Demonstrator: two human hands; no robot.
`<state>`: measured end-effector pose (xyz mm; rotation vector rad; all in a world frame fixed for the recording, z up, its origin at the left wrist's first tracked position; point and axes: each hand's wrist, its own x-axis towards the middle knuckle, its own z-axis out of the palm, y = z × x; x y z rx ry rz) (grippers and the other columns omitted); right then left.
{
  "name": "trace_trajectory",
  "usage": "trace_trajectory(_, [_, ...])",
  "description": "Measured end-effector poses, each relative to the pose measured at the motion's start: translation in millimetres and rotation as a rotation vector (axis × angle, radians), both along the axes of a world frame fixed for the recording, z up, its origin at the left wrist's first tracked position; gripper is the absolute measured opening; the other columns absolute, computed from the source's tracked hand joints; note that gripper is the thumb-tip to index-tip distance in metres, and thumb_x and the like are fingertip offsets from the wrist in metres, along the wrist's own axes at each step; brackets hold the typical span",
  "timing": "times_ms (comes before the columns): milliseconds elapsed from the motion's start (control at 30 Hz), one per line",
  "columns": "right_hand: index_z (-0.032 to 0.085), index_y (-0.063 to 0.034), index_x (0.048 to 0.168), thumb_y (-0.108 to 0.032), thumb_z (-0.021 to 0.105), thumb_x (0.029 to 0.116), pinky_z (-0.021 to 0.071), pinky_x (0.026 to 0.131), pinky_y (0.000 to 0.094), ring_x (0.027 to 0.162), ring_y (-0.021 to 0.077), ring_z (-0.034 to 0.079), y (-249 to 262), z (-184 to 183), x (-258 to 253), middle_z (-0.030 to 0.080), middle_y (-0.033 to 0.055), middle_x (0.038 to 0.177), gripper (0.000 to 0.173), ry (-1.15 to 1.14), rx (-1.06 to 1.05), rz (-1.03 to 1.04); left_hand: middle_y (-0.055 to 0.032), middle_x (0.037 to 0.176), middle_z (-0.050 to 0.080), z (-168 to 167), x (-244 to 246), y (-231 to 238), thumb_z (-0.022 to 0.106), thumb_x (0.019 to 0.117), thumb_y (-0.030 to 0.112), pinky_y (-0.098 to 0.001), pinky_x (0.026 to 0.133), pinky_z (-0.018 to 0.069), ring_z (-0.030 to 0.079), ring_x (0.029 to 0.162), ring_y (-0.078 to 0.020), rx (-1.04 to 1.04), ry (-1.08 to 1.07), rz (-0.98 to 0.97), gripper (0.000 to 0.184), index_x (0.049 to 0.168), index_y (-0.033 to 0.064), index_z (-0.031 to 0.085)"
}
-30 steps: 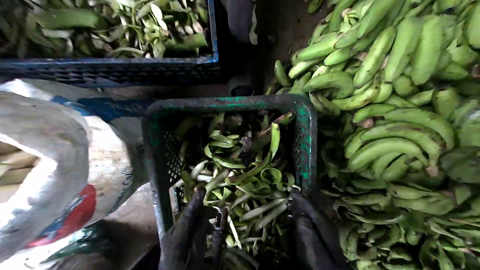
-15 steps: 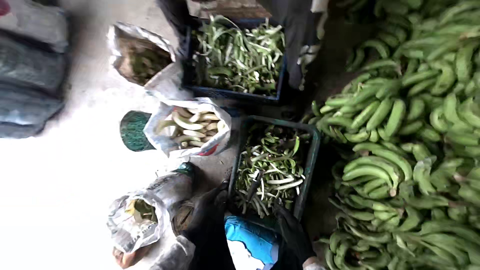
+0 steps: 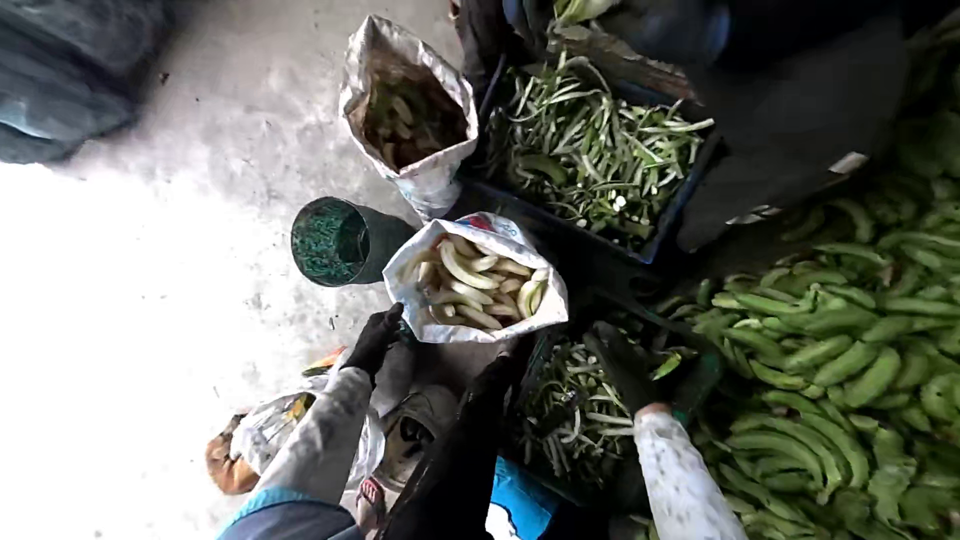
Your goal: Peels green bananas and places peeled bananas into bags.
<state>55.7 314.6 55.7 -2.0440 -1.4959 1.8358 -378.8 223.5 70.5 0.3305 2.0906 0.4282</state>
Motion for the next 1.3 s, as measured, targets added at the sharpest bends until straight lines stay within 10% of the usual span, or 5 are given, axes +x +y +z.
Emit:
trace_trajectory(400, [0.06,-0.0012,0.136,-0.047,0.041,0.1082,0.0417,0.107,0.0611,0.125,0.0401,0.058,74.3,40.8,-72.6,0.062,0.025,0.131,0.057,-0.394,-0.146,0.379,-0.0217,0.094,0.065,36.4,53.5,73.5,0.04,0.1096,0.045,-0.0557,0.086,0.0492,0.064,0.091,-0.0348,-0.066,-0.142,-0.468,0.055,0.105,-0.0031,0.066])
trace_trajectory(667, [0.066,0.0026,0.123,-0.038,0.045,0.1086,0.0483,0.099,0.0525,0.11,0.0338,0.064,58.4,73.7,-186.2,0.067,0.0235,0.115,0.048,-0.204,-0.139,0.348,-0.0274,0.105,0.067,22.6,-83.8,56.6,0.044,0.107,0.051,-0.0663,0.089,0.0482,0.065,0.097,-0.0438,-0.092,0.093,-0.157,0.058,0.116,-0.0017,0.067])
trace_trajectory(967, [0.061,0.0028,0.127,-0.01,0.053,0.1043,0.0454,0.096,0.0697,0.117,0.0516,0.058,151.9,44.8,-120.9,0.061,0.0332,0.123,0.027,-0.515,0.233,0.582,-0.0151,0.086,0.061,46.7,-61.0,132.4,0.047,0.1072,0.046,-0.0493,0.072,0.0512,0.059,0.074,-0.0261,0.078,-0.044,-0.26,0.051,0.105,-0.0019,0.064])
trace_trajectory(1167, [0.062,0.0027,0.131,-0.034,0.047,0.1074,0.0428,0.107,0.0581,0.124,0.0393,0.058,52.7,24.6,-63.0,0.062,0.0264,0.13,0.046,-0.553,-0.037,0.174,-0.0205,0.099,0.066,57.3,6.1,29.6,0.046,0.1089,0.042,-0.0555,0.088,0.049,0.063,0.093,-0.0329,-0.082,-0.218,-0.368,0.048,0.116,0.0003,0.067])
trace_trajectory(1300, [0.062,0.0012,0.133,-0.029,0.045,0.1089,0.0411,0.11,0.056,0.127,0.0383,0.056,55.2,51.4,-108.7,0.062,0.0253,0.133,0.042,-0.422,-0.072,0.43,-0.0177,0.091,0.066,45.5,-36.0,22.7,0.046,0.1065,0.05,-0.0585,0.08,0.05,0.064,0.086,-0.0332,-0.016,-0.112,-0.414,0.051,0.106,0.0046,0.069])
